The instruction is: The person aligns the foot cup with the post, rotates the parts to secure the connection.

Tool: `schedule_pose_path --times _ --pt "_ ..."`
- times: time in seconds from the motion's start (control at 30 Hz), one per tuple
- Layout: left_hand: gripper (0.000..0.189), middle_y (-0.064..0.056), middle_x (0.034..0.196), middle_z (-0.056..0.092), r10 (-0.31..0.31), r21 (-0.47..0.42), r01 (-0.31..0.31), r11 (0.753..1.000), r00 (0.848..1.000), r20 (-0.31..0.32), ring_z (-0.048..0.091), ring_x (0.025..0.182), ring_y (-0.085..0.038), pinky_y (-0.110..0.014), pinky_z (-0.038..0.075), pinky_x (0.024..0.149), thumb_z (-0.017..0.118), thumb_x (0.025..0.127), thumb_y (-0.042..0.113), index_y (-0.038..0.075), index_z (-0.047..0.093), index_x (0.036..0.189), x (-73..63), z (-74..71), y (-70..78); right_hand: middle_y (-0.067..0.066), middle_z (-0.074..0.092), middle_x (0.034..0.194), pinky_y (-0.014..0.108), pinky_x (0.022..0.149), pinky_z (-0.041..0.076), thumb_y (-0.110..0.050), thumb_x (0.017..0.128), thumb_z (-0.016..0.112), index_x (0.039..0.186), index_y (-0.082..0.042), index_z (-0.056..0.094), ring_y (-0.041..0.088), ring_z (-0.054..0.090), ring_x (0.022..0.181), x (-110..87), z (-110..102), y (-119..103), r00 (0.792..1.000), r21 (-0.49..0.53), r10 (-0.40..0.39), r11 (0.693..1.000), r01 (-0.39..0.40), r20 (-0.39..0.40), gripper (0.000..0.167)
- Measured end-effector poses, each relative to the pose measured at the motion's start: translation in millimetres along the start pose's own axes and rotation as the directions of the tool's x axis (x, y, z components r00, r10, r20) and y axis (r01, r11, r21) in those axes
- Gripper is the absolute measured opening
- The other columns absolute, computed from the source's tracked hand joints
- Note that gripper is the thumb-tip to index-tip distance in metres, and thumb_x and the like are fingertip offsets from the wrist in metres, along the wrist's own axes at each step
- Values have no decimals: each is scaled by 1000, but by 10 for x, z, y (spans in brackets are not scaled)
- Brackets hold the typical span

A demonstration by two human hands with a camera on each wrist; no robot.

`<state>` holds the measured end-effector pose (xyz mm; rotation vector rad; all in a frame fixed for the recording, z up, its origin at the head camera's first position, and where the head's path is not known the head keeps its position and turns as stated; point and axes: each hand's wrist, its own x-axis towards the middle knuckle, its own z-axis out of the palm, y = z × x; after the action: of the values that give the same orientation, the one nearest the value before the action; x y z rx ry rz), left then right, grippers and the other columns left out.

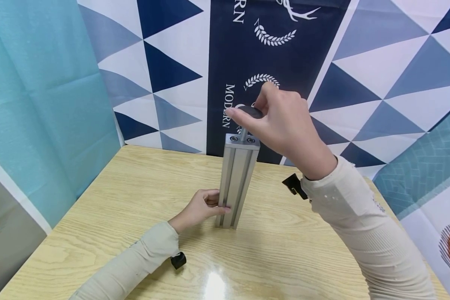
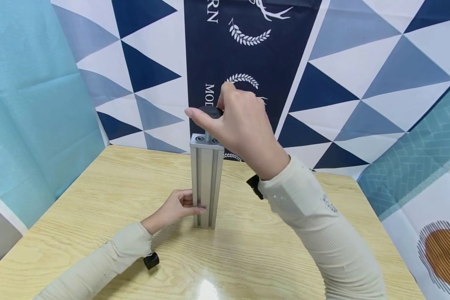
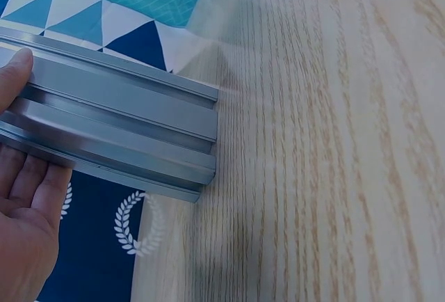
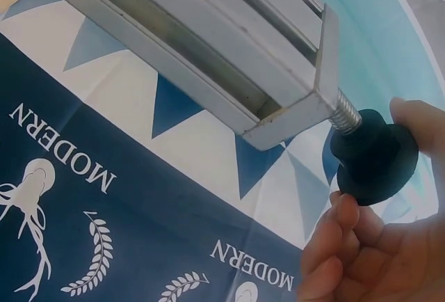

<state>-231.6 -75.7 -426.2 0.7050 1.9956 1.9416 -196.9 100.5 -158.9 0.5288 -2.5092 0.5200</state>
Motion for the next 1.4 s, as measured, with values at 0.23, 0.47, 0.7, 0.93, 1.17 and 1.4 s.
schedule_pose_path --times 0.23,0.47,0.7,0.93,1.17,1.4 --pt "41 -14 106 71 -2 14 2 1000 1000 -9 68 97 -18 -31 55 84 75 83 9 2 63 121 -2 -1 -2 11 60 80 37 66 45 -67 83 58 90 -4 54 25 55 72 -8 -44 -11 998 -25 23 999 -21 51 63" --pt "43 -14 106 70 3 12 -3 1000 1000 -8 68 98 -19 -32 55 85 76 83 11 1 62 122 -26 -3 24 10 60 119 49 92 46 -54 96 47 132 -9 50 26 57 105 80 -229 109 933 60 -107 994 92 344 57" --pt "42 -15 107 70 -1 19 2 1000 1000 -15 68 98 -19 -31 55 84 75 84 10 1 62 123 -35 -14 18 -1 34 153 48 109 34 -27 104 40 150 -19 32 19 36 137 192 -340 307 759 239 -415 910 339 502 47" --pt "43 -14 107 70 -3 19 3 1000 1000 -19 67 99 -20 -31 55 85 76 83 10 1 62 123 -28 -13 35 -1 43 148 38 104 40 -5 102 40 144 -16 44 12 42 131 257 -370 357 695 278 -559 828 486 452 44" --pt "42 -15 106 71 14 21 -14 1000 1000 -16 68 98 -19 -31 55 84 76 83 11 0 62 121 -18 -6 18 2 52 141 26 74 40 0 100 43 140 -13 50 12 53 90 252 -378 347 701 289 -582 813 506 411 42" --pt "44 -15 106 70 12 17 -12 1000 1000 -9 68 97 -19 -31 56 84 76 83 12 1 61 123 -7 -2 4 4 59 127 27 66 40 -3 99 49 135 -10 56 11 46 69 234 -340 334 727 226 -591 806 547 349 37"
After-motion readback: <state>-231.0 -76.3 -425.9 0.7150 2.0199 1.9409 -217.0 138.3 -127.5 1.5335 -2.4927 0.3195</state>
